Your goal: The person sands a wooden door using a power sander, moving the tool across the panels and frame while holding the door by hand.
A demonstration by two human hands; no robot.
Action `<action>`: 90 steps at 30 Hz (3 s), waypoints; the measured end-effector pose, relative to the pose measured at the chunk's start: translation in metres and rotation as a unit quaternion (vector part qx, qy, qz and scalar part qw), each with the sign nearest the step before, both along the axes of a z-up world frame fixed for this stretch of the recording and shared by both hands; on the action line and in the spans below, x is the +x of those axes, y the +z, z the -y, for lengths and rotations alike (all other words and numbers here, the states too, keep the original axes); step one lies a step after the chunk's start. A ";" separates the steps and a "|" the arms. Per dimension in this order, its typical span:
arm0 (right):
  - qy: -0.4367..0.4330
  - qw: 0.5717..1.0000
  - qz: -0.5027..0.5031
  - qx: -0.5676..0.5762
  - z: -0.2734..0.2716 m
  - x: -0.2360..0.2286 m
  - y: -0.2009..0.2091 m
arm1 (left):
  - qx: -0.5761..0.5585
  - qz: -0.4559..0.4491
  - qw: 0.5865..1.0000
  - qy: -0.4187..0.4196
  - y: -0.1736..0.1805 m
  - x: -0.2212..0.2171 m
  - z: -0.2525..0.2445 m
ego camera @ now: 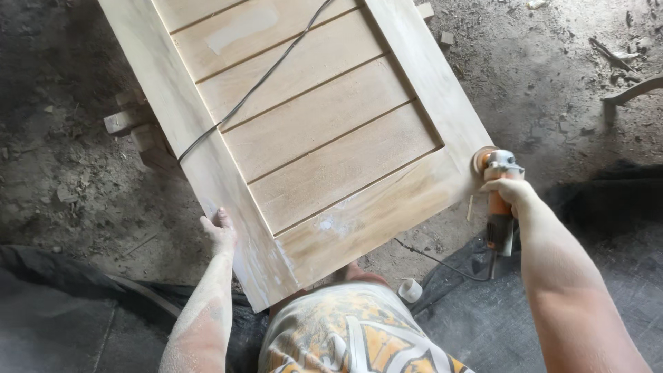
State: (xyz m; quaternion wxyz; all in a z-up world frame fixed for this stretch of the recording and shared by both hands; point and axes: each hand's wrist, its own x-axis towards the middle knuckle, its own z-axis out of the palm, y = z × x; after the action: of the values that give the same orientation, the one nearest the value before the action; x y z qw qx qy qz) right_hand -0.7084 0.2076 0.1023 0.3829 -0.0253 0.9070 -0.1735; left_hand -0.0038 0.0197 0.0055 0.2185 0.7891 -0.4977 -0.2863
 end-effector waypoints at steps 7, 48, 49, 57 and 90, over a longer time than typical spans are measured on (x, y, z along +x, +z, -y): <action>0.151 0.987 0.016 0.044 -0.010 0.138 0.020 | -0.002 0.011 1.000 0.000 0.006 -0.002 -0.001; -0.021 1.000 0.005 0.005 -0.039 0.013 0.032 | -0.014 0.050 0.999 0.014 -0.015 0.009 0.002; -0.025 1.000 0.014 0.011 -0.042 0.004 0.031 | -0.028 0.044 0.999 0.015 -0.019 0.010 0.000; 0.055 0.998 -0.010 -0.028 -0.069 0.017 -0.014 | -0.035 0.069 0.997 0.021 -0.025 0.015 -0.004; 0.268 0.954 -0.007 0.132 0.085 -0.025 0.021 | -0.052 0.103 0.993 0.029 -0.034 0.012 -0.007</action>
State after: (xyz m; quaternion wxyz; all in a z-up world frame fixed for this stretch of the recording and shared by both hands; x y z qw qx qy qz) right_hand -0.7337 0.1224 0.1230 0.4093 -0.2178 0.8842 0.0565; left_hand 0.0079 0.0263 -0.0282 0.2155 0.8161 -0.5084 -0.1705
